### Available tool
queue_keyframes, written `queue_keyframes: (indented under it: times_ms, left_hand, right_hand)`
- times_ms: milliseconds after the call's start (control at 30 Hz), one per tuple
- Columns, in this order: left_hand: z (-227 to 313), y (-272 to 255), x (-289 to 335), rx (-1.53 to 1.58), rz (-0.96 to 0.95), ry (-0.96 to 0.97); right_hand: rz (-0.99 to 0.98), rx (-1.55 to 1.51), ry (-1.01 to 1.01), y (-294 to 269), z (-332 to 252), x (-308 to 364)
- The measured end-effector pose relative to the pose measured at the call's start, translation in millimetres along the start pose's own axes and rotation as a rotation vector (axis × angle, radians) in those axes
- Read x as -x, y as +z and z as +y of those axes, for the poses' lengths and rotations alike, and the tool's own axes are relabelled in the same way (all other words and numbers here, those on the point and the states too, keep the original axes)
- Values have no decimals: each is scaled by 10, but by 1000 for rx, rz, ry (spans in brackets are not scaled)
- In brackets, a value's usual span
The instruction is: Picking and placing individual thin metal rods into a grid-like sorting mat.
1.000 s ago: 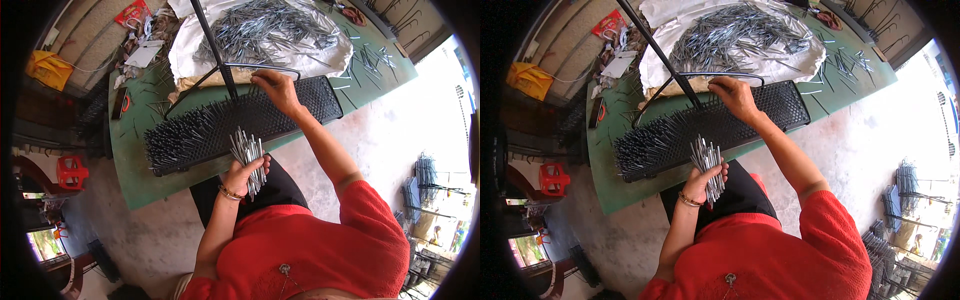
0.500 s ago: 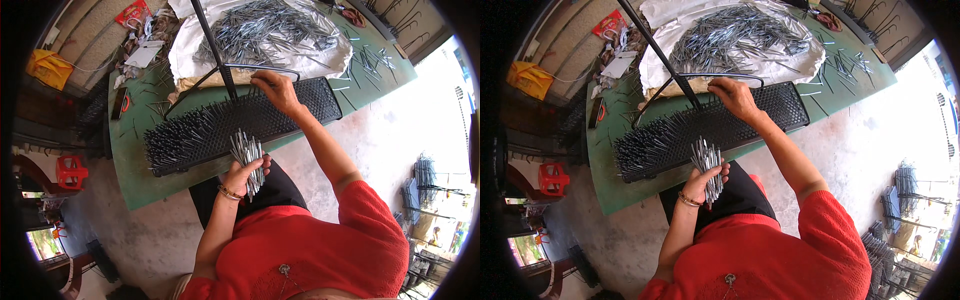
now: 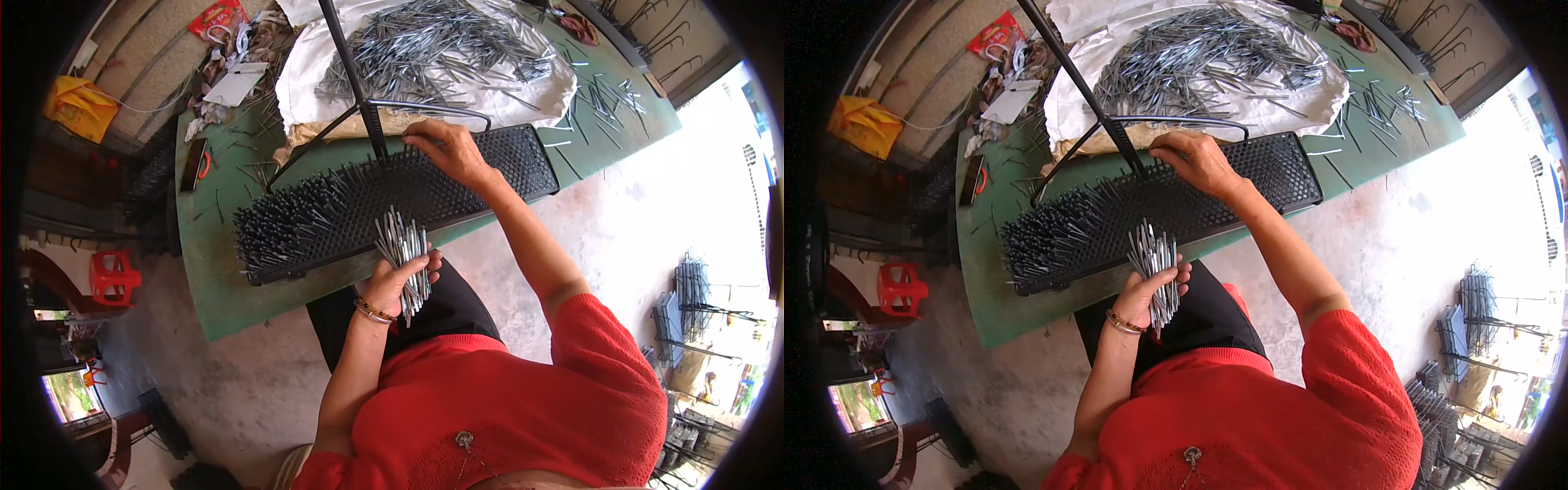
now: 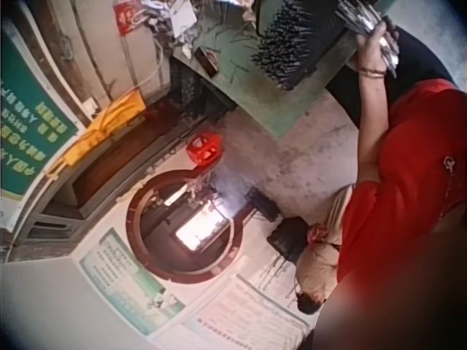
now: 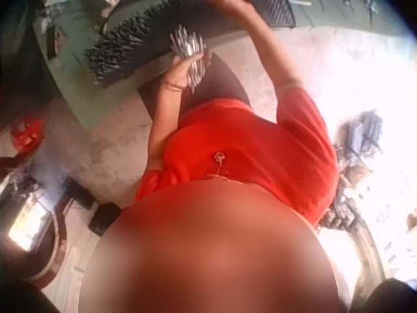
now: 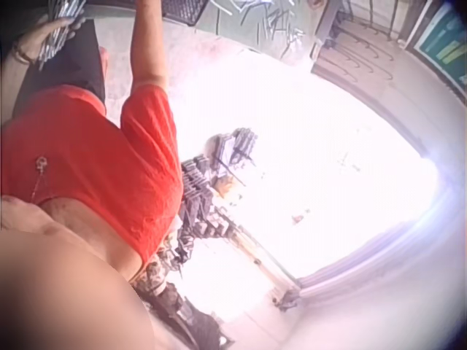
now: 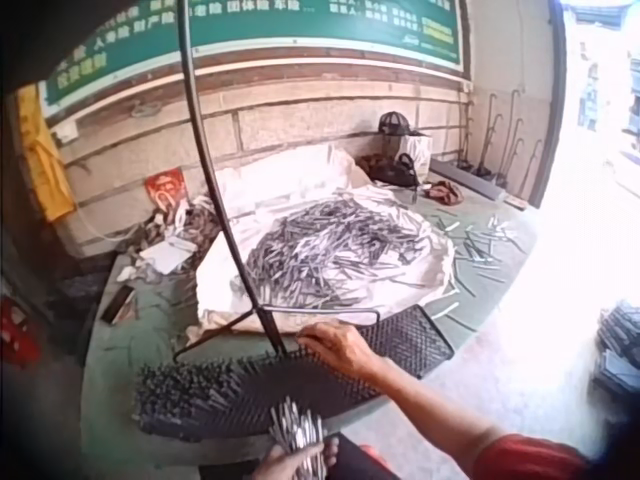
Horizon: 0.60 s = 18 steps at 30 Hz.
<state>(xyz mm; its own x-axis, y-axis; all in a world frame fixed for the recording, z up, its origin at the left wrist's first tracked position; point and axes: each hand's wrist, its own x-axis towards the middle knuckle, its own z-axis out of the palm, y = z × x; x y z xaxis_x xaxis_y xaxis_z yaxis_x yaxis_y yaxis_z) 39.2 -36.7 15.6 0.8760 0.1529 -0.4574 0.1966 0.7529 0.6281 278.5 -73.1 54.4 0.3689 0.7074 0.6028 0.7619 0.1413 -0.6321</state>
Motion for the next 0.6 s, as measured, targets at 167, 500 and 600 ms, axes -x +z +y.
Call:
queue_keyframes:
  times_ms: [167,500,600]
  left_hand:
    - [-23,-30,-7,16,-15,10]
    - [12,26,-20,-25,-39,48]
    - [7,17,-44,-28,-25,53]
  right_hand:
    - [32,3,136,82,-11,75]
    - [88,140,63,202,117,179]
    - [83,135,-65,237,108,186]
